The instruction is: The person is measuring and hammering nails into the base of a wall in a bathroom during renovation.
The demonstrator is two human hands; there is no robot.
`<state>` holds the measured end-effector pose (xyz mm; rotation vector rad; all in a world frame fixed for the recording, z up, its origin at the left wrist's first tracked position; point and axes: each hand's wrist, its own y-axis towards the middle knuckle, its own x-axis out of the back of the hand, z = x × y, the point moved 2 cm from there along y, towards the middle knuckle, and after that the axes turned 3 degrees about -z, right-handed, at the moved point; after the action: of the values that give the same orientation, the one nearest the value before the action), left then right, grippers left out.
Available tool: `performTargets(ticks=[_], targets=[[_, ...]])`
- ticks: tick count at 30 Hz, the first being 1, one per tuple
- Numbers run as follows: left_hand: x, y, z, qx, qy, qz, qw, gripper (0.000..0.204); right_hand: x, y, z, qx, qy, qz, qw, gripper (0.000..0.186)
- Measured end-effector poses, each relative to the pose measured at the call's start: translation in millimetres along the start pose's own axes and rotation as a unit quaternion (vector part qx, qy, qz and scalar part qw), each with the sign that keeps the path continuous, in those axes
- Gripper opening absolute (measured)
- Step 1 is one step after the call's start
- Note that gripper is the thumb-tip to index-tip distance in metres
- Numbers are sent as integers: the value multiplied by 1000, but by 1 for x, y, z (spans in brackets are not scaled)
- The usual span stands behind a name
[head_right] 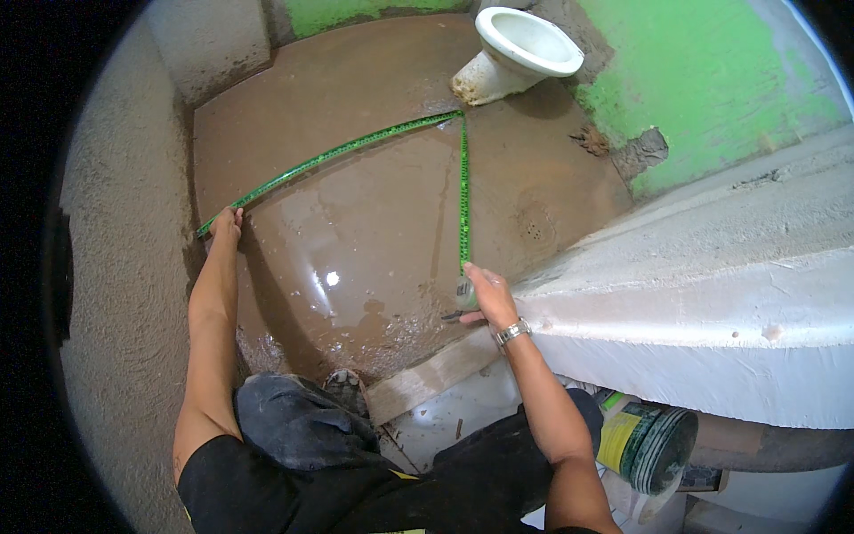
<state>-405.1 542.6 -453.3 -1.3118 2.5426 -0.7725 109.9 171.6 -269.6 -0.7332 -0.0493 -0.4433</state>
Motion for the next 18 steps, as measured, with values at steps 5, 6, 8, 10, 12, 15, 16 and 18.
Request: performTargets(ticks=[5,6,8,10,12,15,16,18], targets=[[3,1,-7,-5,-3,-11,1000,15,-2,1,-2,-3,0,11,1000,59],[6,3,-11,0,-19,-20,1000,15,-3,1,-3,-4,1,14,1000,59],[0,-5,-5,8,-5,-18,1000,15,1,4,-4,1,1,4,1000,60],[-1,-9,-2,13,9,-17,1000,15,3,5,-5,-2,-2,3,1000,60],[-3,-10,0,6,13,-3,1000,14,5,6,-6,-5,-4,3,1000,61],[5,4,-10,5,3,-16,1000,13,-1,5,-5,-7,-1,19,1000,61],[3,3,-7,7,4,-14,1000,13,0,5,-4,-4,-1,15,1000,61],[2,2,-3,1,19,-2,1000,12,0,3,-3,-2,-1,9,1000,61]])
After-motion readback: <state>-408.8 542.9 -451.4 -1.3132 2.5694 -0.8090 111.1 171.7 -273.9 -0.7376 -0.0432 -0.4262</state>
